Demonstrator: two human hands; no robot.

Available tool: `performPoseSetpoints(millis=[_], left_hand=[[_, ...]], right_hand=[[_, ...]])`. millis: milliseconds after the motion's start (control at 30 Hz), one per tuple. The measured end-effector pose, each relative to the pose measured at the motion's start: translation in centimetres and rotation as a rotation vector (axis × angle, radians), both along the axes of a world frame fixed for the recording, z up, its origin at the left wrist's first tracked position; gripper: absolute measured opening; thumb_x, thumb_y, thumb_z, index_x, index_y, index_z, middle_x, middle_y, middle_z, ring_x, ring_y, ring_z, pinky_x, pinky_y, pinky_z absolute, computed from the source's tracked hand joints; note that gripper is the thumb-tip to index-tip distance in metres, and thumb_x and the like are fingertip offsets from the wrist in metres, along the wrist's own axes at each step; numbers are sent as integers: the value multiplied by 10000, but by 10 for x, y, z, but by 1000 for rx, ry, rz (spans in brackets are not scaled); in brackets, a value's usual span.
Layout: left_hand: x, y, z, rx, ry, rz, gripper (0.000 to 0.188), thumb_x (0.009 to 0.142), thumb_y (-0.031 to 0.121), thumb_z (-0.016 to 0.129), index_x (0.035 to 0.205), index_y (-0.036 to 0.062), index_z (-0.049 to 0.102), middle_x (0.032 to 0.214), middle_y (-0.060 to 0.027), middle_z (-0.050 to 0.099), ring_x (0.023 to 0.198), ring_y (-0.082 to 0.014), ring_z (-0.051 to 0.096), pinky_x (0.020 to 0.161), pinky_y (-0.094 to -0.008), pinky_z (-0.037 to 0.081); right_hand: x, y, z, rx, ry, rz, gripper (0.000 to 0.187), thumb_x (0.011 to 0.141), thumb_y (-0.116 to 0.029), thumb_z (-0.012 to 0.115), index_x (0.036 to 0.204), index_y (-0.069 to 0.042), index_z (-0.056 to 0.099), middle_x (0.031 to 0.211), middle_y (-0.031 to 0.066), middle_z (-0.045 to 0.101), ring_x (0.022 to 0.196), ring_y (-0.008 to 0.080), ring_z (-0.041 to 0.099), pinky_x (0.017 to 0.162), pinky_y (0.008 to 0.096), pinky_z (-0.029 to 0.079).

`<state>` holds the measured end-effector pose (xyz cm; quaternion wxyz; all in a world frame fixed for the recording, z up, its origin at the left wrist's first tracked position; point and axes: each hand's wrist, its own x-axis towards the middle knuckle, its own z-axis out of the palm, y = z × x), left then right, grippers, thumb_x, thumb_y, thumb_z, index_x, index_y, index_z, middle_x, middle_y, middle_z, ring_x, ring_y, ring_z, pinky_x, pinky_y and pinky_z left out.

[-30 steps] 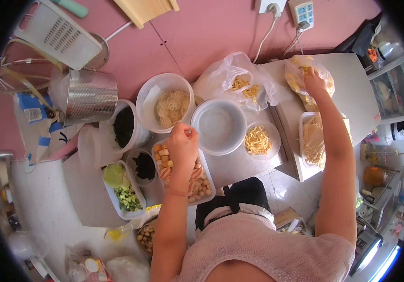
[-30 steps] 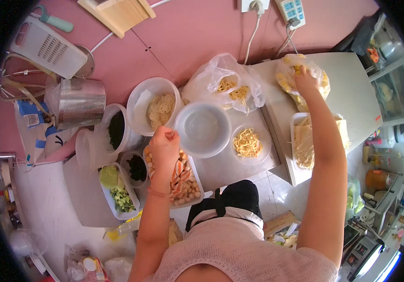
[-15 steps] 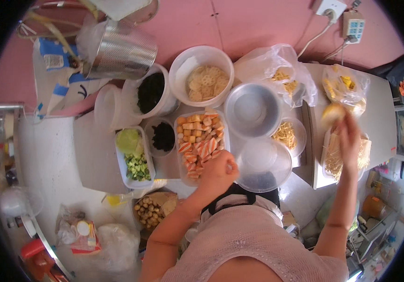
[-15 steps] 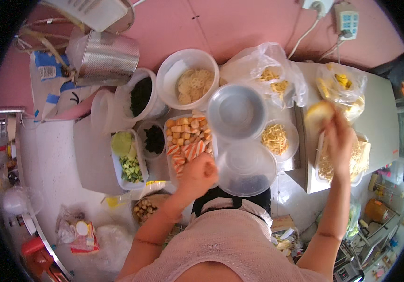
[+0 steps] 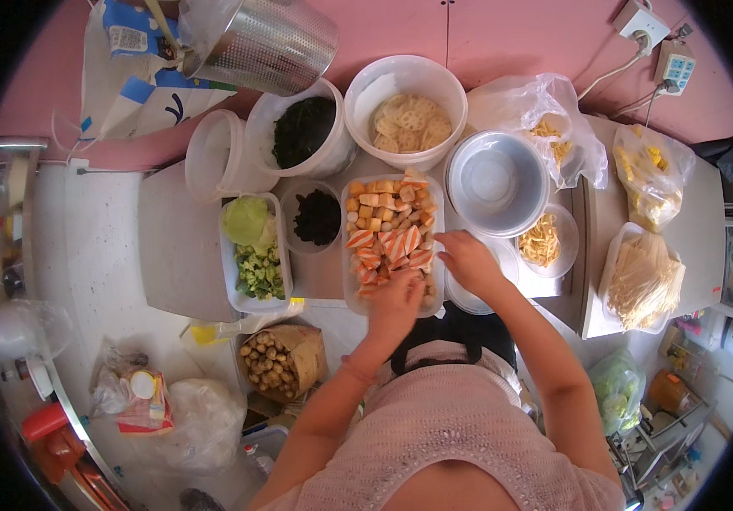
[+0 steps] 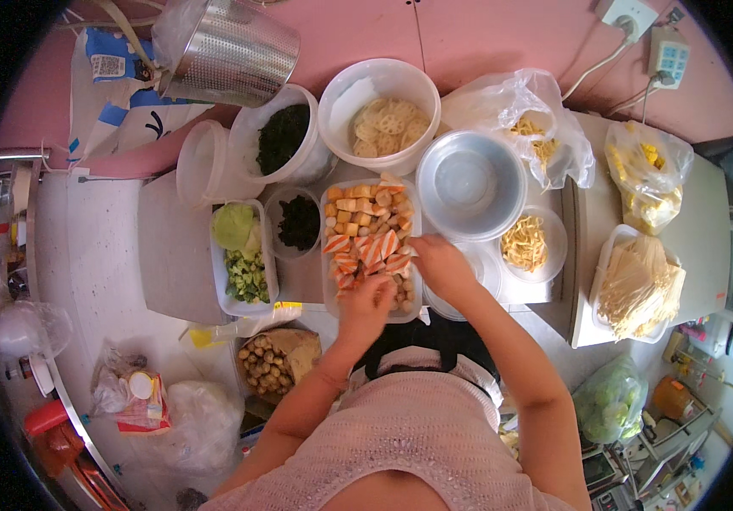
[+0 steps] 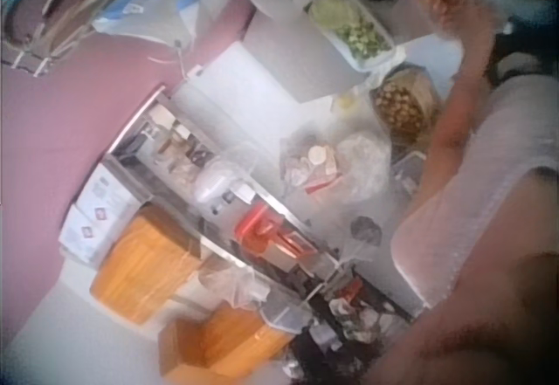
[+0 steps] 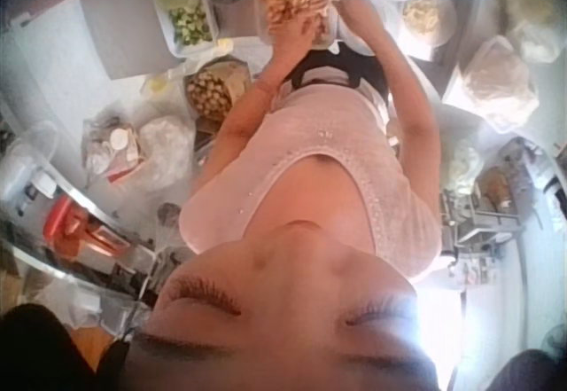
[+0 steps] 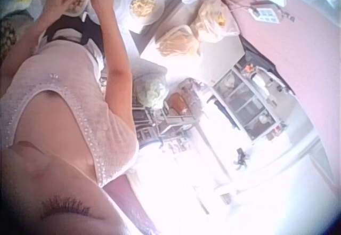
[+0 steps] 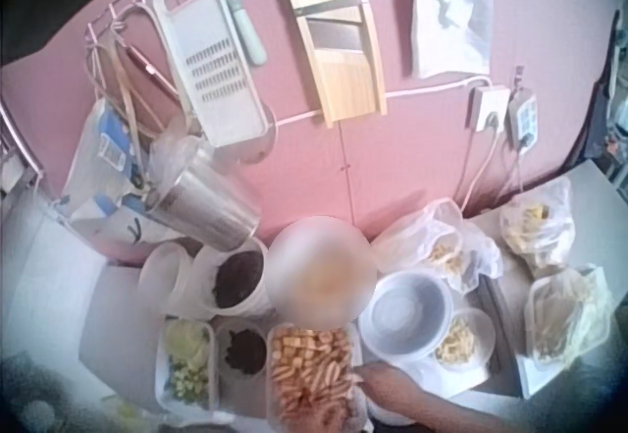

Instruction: The person assembles food items into small bowls on a kitchen counter. They pick up noodles, crab sticks, lotus root slices, and other ingredients from containers and place them into bowls one by one. The person moves between the ingredient station and the cooking area, handling items with their hands.

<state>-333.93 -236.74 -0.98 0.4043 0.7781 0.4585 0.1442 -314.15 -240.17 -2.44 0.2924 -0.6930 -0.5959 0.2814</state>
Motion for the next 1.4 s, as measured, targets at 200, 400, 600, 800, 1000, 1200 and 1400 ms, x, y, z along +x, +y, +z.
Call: performPoseSetpoints(millis=[200,400,600,800,1000,1200,1400], left_hand=[[-70,43,19,-10,-9,334,176,919,116,634,1058,10,650,881,-67,695,798,-138,656,730,-279,520],[-98,104,-13,219,5,271,228,875,83,664,1091,17,632,1056,-124,664,926,-220,653,833,-321,506],[-98,173,-41,311,284,100,432,815,85,699,1228,60,572,1285,-183,545,1028,-346,620,889,-419,501],[-87,194,-69,223,578,-146,436,793,91,707,1214,99,592,1336,-165,498,1031,-355,601,851,-467,504],[-92,206,-85,108,345,31,200,836,68,675,1036,60,687,1116,-176,607,945,-285,637,755,-413,536],[-100,211,-66,-276,-169,407,131,917,74,630,1027,31,688,1017,-91,645,829,-159,635,639,-287,555],[-121,211,-54,-750,-556,587,204,960,121,600,1153,63,632,1118,-100,645,947,-190,650,717,-294,579]], right_hand=[[-37,54,-36,26,-347,199,380,799,-108,638,1173,-69,582,1155,103,598,1120,290,552,918,431,466],[-30,48,-29,-3,-442,264,348,820,-121,604,1165,-96,570,1035,84,577,1067,239,563,781,370,537],[-32,46,-16,-112,-510,216,384,863,-155,586,1239,-140,510,980,98,599,842,272,666,672,381,553],[-12,19,14,-118,-243,3,327,843,-194,650,1159,-149,579,897,105,619,806,303,656,645,412,522],[8,-24,16,-9,-179,7,211,839,-173,669,1037,-100,650,927,120,629,907,328,622,746,435,502],[-66,94,4,27,34,24,322,814,-117,651,1128,-60,607,1022,145,619,991,350,585,862,445,482],[-68,126,-35,18,6,140,311,748,-97,664,1051,-37,633,1013,152,605,1054,330,548,885,417,472]])
